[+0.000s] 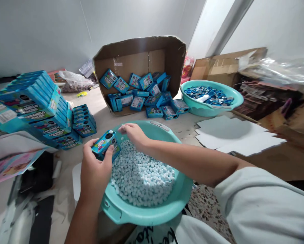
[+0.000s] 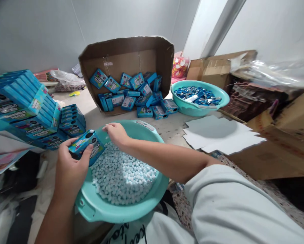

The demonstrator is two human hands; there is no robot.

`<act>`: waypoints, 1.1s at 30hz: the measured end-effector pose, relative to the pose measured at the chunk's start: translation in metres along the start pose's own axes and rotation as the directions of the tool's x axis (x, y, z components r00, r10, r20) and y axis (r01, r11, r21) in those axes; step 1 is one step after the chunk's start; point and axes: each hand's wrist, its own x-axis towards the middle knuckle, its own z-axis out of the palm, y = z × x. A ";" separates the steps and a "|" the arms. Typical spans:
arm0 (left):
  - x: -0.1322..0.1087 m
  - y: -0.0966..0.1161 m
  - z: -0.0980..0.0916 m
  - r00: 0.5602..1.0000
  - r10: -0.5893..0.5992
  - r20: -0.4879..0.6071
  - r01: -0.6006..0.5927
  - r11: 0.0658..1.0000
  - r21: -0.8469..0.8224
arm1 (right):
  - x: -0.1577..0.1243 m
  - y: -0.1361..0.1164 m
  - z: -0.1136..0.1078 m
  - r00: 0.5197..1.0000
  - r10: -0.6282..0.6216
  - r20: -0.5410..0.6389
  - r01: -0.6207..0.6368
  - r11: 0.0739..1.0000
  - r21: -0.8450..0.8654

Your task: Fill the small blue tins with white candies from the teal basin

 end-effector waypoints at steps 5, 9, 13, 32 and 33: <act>0.001 0.001 0.001 1.000 0.015 -0.004 -0.015 0.995 0.095 | -0.029 0.039 0.022 0.997 0.050 0.055 -0.038 0.979 -0.200; 0.004 -0.001 0.004 1.000 0.025 -0.001 -0.024 0.988 0.151 | -0.065 0.040 0.029 0.969 0.059 0.240 0.017 0.954 -0.301; 0.006 -0.002 0.006 0.999 0.036 0.035 -0.042 0.977 0.209 | -0.091 0.032 0.033 0.912 0.178 0.368 -0.094 0.967 -0.235; 0.003 0.001 0.000 1.000 0.009 0.013 -0.012 0.979 0.202 | -0.088 0.016 0.042 0.439 0.705 0.557 -0.898 0.316 0.307; 0.003 0.000 0.000 1.000 0.013 0.002 -0.013 0.982 0.187 | -0.088 0.015 0.041 0.439 0.721 0.535 -0.896 0.313 0.314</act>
